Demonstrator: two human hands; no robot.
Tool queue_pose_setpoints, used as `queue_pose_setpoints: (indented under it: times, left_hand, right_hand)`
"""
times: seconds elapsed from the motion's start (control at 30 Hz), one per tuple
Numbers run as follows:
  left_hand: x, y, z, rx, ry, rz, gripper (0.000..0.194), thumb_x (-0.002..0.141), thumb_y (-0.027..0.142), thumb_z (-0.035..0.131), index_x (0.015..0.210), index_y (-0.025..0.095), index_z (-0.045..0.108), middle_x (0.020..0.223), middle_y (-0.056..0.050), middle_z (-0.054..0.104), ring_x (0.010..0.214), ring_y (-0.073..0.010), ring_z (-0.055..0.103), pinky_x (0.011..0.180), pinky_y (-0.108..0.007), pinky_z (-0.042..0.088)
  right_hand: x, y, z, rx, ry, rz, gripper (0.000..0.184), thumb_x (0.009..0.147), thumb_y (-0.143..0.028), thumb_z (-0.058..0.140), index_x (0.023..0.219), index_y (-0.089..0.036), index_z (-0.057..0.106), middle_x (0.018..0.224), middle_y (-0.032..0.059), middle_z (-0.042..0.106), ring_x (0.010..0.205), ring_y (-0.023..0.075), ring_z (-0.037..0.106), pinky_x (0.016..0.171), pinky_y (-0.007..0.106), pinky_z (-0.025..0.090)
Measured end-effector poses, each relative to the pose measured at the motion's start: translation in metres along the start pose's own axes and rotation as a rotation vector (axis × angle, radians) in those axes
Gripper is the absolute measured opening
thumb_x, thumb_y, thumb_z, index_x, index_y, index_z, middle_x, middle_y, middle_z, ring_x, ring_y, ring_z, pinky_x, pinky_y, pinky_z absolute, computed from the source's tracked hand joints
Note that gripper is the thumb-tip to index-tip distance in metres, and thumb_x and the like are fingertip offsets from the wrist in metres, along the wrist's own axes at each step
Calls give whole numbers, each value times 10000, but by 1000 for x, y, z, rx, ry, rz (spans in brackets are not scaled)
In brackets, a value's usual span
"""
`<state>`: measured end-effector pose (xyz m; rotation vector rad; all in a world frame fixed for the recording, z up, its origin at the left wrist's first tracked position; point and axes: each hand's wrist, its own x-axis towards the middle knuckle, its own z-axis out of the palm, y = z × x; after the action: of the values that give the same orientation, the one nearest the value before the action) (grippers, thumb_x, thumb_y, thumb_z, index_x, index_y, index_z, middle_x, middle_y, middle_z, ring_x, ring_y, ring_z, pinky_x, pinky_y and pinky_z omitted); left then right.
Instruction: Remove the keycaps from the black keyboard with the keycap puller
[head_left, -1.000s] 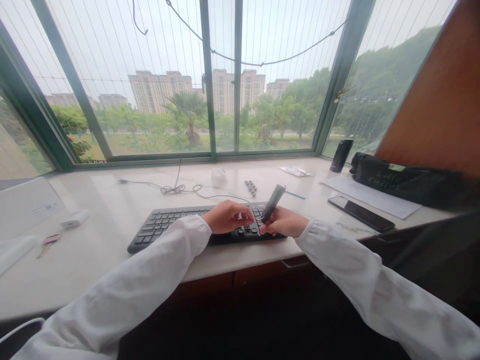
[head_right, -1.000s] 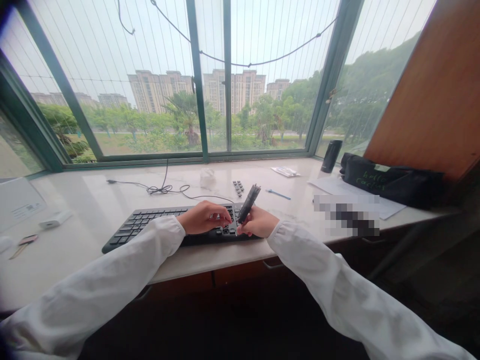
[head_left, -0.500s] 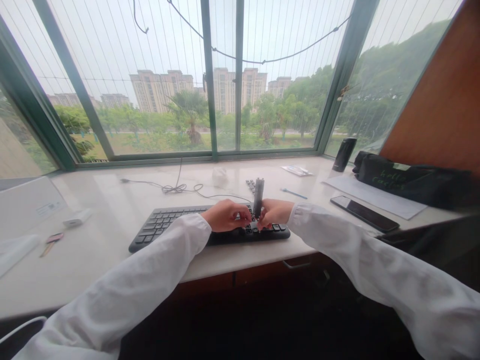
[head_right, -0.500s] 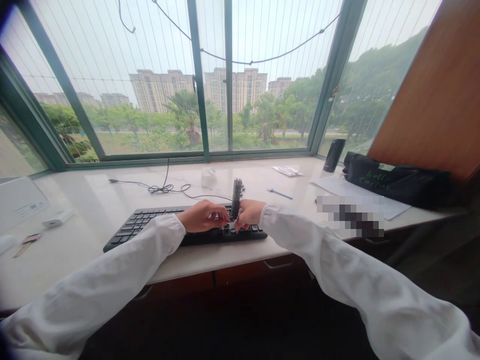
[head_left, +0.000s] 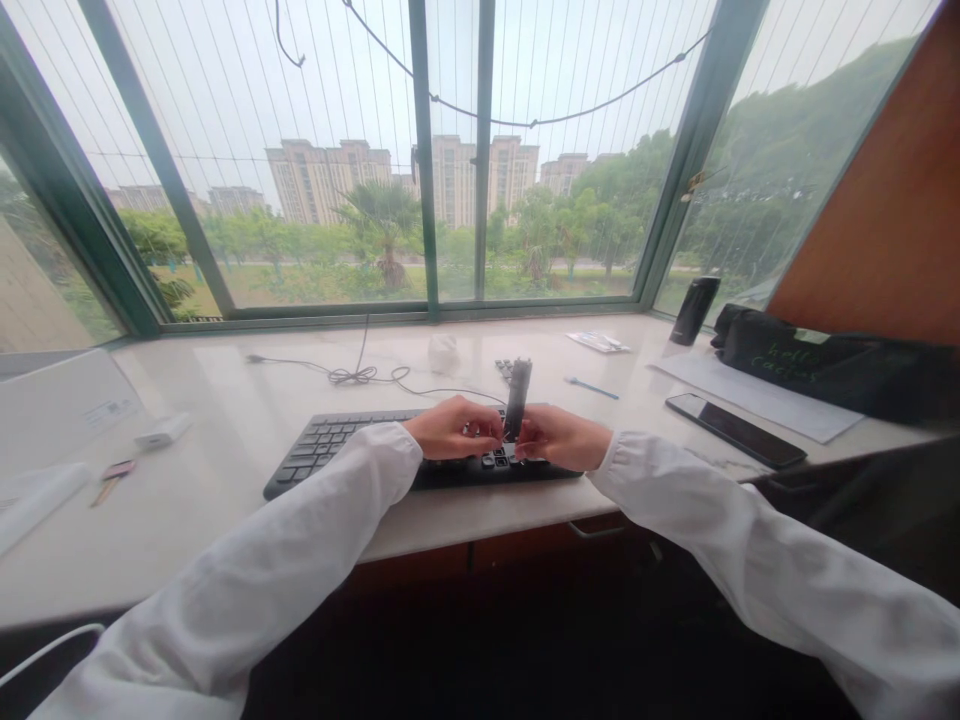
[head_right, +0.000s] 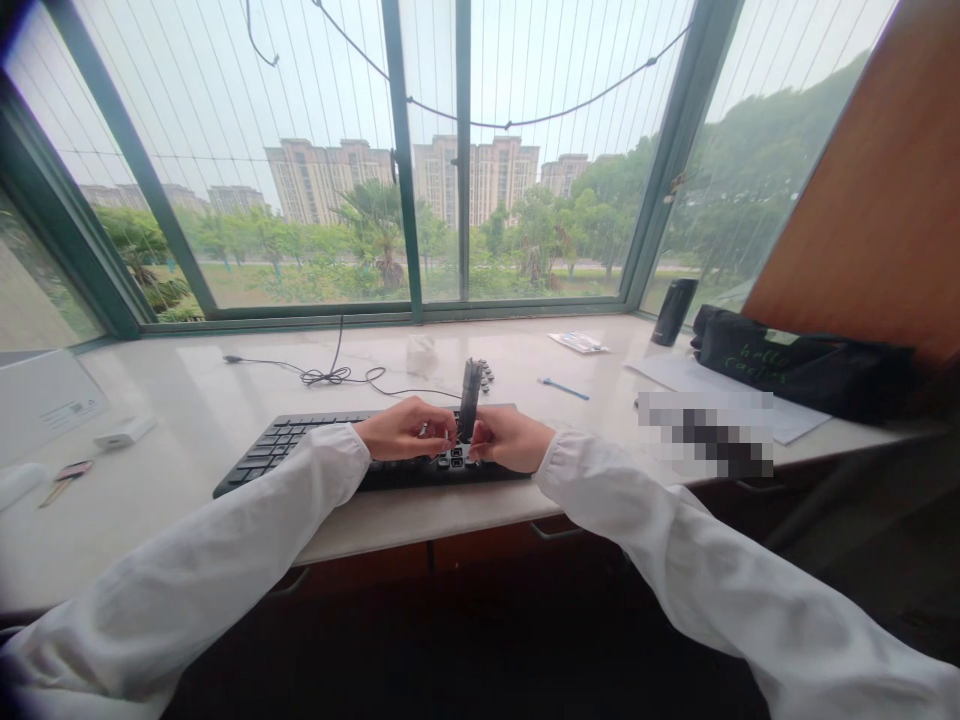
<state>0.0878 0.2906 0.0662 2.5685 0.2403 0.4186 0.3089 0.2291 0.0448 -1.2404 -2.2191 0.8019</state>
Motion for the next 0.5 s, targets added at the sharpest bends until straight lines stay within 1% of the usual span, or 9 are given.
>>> queue_pose_setpoints:
  times: [0.07,0.17,0.3,0.4,0.5]
  left_hand:
    - [0,1,-1,-23,-8,2,212,856,315,581,869,121,666,648,0,627,565,-70,490,547,-168,353]
    - [0,2,-1,-52,-24,0,260,867,339,572,801,113,682,630,-8,635,548,-66,495,523,-164,341]
    - [0,4,0,-77,-46,-8,297,872,331,563,709,107,673,610,-15,642,528,-65,518,506,-158,350]
    - [0,7,2,-81,-59,-14,289,869,320,562,702,110,668,589,-10,637,523,-68,538,504,-157,362]
    - [0,8,2,-93,-73,-14,268,869,315,555,744,117,686,604,-5,647,512,-68,544,511,-161,377]
  right_hand:
    - [-4,-2,1,25,-1,-27,285,776,-265,635,1040,-168,585,723,-17,572,658,127,512,610,252,418]
    - [-8,-4,3,68,1,-40,281,811,-285,608,1060,-160,573,759,1,588,681,134,528,621,261,431]
    - [-14,-12,2,32,24,-43,298,807,-321,619,1056,-162,580,808,29,636,732,167,576,657,282,455]
    - [-17,-25,0,-9,5,0,312,836,-395,581,1044,-162,588,821,42,659,732,180,592,643,281,448]
    - [-16,-38,3,-87,83,83,384,868,-498,514,988,-150,624,782,53,669,702,184,593,627,279,429]
